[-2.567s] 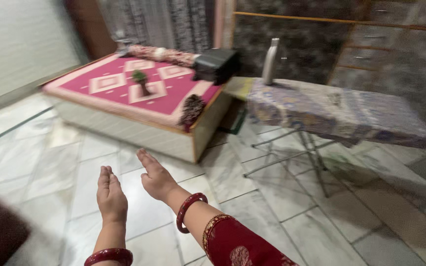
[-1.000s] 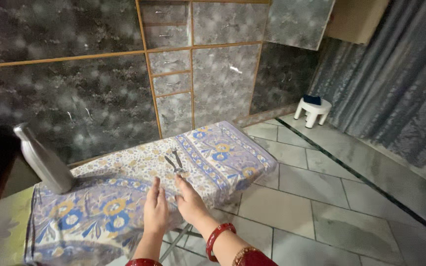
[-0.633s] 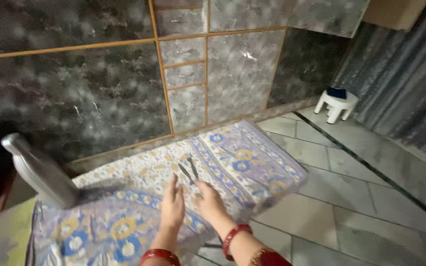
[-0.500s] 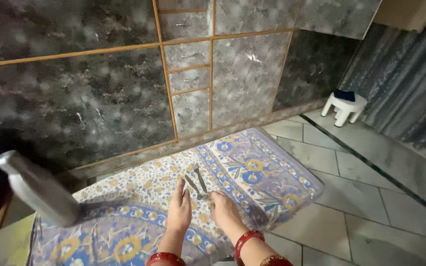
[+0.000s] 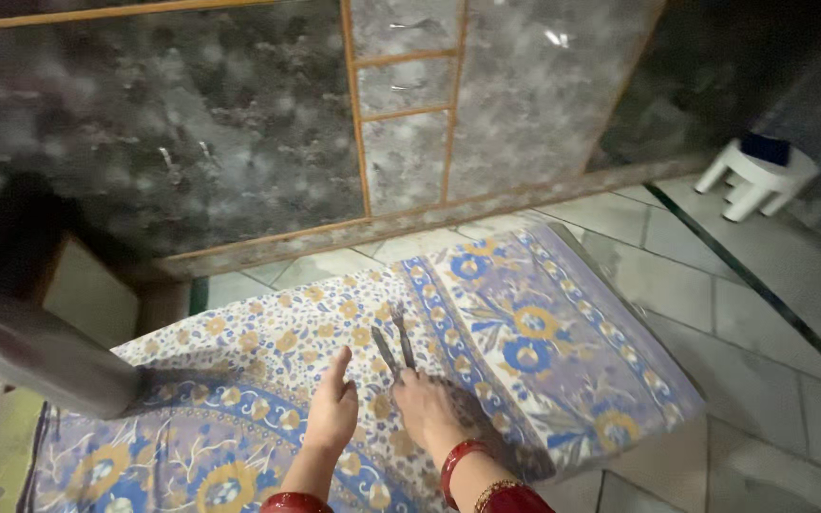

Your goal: The person sets a dining table by placing metal bowls, plates, tumblers, and cutlery onto a table runner.

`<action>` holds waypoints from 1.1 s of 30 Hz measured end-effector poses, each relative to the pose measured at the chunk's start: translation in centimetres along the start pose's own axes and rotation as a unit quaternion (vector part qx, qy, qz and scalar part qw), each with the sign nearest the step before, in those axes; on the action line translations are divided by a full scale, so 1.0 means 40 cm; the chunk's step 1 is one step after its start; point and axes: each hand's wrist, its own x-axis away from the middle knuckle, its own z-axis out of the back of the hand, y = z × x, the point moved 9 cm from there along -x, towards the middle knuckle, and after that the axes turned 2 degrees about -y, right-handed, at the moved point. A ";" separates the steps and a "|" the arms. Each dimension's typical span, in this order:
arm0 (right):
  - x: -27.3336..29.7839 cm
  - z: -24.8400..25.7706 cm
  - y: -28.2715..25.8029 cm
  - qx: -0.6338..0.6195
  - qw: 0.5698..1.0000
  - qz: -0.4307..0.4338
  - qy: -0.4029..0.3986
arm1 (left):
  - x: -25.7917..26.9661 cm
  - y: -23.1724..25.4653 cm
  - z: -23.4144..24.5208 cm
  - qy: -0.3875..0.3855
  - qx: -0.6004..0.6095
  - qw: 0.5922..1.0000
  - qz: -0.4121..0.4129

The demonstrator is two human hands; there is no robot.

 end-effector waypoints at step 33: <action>-0.383 0.019 0.163 -0.022 0.993 -0.109 -0.035 | -0.181 -0.235 0.109 0.122 0.229 0.947 0.191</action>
